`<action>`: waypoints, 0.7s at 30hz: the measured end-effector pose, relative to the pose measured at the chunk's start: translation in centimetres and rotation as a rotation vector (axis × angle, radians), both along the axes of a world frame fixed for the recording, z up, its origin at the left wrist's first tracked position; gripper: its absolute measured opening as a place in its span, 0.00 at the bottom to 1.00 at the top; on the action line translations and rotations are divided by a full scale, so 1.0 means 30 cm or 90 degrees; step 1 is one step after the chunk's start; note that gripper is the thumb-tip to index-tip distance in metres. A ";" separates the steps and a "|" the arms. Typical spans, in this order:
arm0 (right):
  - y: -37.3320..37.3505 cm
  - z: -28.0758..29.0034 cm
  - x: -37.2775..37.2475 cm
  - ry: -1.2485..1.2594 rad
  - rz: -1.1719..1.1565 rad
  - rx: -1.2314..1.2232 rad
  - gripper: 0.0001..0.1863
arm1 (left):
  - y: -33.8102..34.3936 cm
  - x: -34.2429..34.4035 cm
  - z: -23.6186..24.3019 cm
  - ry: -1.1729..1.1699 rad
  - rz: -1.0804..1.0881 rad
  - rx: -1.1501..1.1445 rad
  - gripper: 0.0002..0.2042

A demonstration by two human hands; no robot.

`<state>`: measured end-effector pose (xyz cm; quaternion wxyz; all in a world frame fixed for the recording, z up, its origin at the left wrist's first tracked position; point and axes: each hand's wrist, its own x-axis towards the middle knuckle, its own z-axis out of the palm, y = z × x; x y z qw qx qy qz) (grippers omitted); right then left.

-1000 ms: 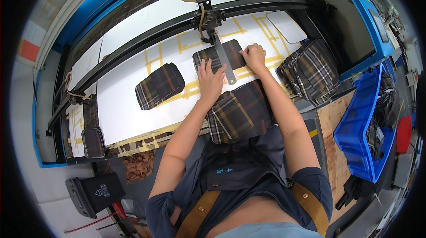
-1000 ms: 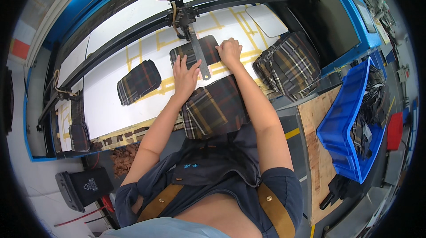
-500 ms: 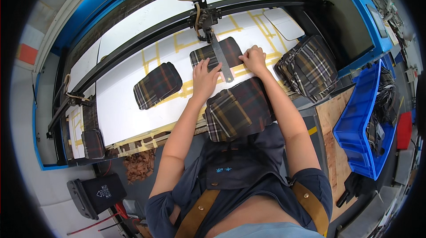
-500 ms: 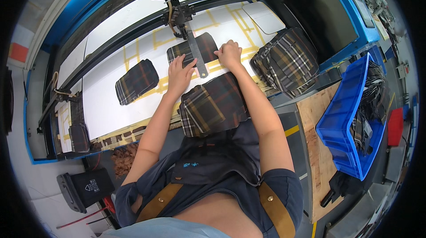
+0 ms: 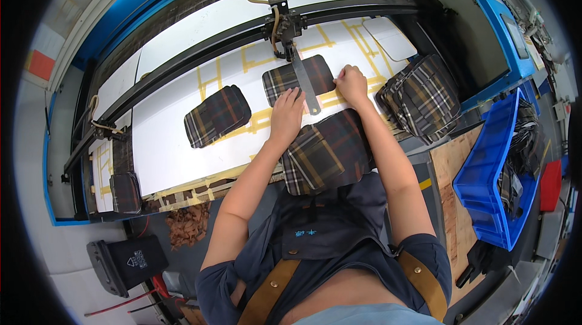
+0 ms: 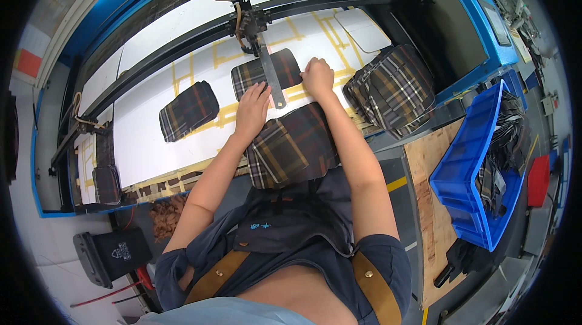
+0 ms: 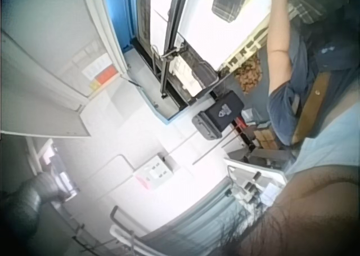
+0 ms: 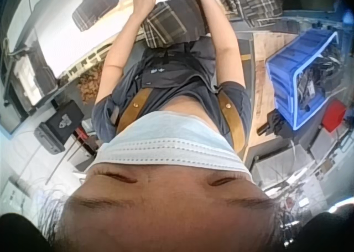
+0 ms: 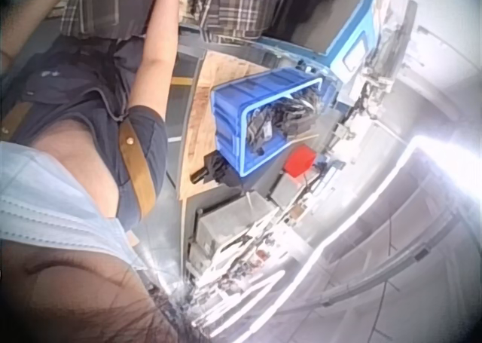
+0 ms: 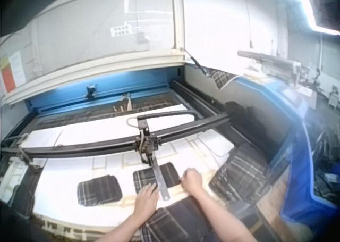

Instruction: The person aligns and places plaid fabric pieces onto an industrial machine bed using a ruler.

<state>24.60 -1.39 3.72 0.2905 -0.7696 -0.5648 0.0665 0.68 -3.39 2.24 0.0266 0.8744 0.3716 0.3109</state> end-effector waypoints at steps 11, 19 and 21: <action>-0.006 0.024 -0.124 0.609 0.175 -0.225 0.09 | 0.011 0.001 -0.036 0.001 0.006 0.006 0.17; 0.011 0.039 -0.196 0.213 0.204 -0.243 0.18 | 0.006 -0.005 -0.037 0.026 0.024 0.021 0.15; 0.017 0.031 -0.195 0.020 0.209 -0.191 0.20 | 0.003 -0.001 -0.032 0.025 0.021 0.018 0.16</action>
